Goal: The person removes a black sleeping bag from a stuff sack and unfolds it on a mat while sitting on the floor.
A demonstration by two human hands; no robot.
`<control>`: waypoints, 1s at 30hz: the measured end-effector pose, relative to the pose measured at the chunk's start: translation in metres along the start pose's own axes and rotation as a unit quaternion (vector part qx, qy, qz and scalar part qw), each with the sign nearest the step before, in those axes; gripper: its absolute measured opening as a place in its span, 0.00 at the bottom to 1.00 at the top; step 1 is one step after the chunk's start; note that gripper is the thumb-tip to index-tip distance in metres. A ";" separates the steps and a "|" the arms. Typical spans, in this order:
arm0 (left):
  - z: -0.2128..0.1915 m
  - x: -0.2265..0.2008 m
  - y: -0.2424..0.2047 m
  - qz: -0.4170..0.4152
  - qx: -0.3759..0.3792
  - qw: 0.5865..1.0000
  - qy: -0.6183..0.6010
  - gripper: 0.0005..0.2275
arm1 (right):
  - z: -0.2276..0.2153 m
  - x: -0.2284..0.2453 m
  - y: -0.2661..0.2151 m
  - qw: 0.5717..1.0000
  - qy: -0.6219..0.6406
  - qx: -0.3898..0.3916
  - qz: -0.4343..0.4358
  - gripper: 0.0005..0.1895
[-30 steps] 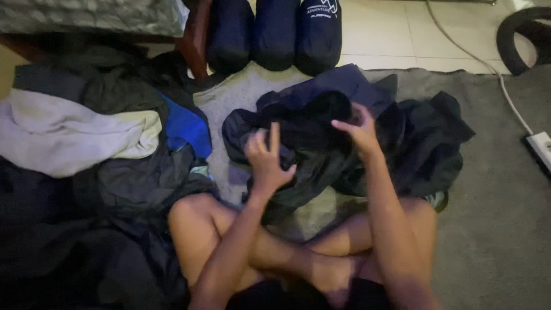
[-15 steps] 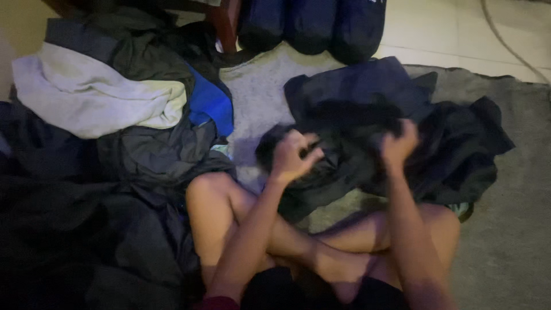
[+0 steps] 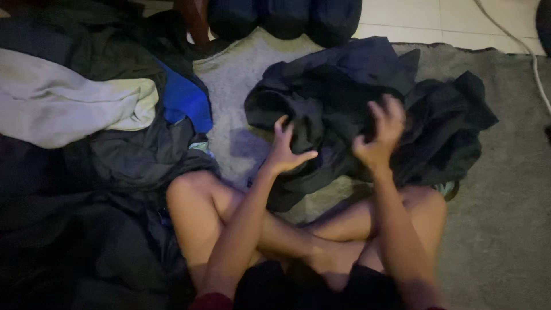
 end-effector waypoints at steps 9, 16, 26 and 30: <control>-0.018 0.013 -0.003 -0.062 0.146 0.977 0.145 0.12 | 0.018 0.000 -0.013 0.915 -0.049 0.373 0.144 0.33; -0.079 0.002 0.018 -0.006 -0.280 0.960 0.018 0.35 | 0.009 -0.057 -0.062 0.862 0.226 0.204 0.406 0.12; -0.026 0.002 0.030 -0.040 0.068 0.997 -0.012 0.21 | -0.003 -0.055 -0.048 0.653 0.428 -0.160 0.604 0.38; -0.031 -0.003 0.017 0.123 0.005 0.990 0.067 0.19 | -0.005 -0.055 -0.046 0.614 0.419 -0.182 0.643 0.31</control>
Point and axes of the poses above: each hand's wrist, its own y-axis towards the middle knuckle, its own z-axis out of the palm, x = y × z, the point moved 1 cm from there along y, towards the middle knuckle, and after that the axes turned 12 degrees about -z, right-handed, at the moved point
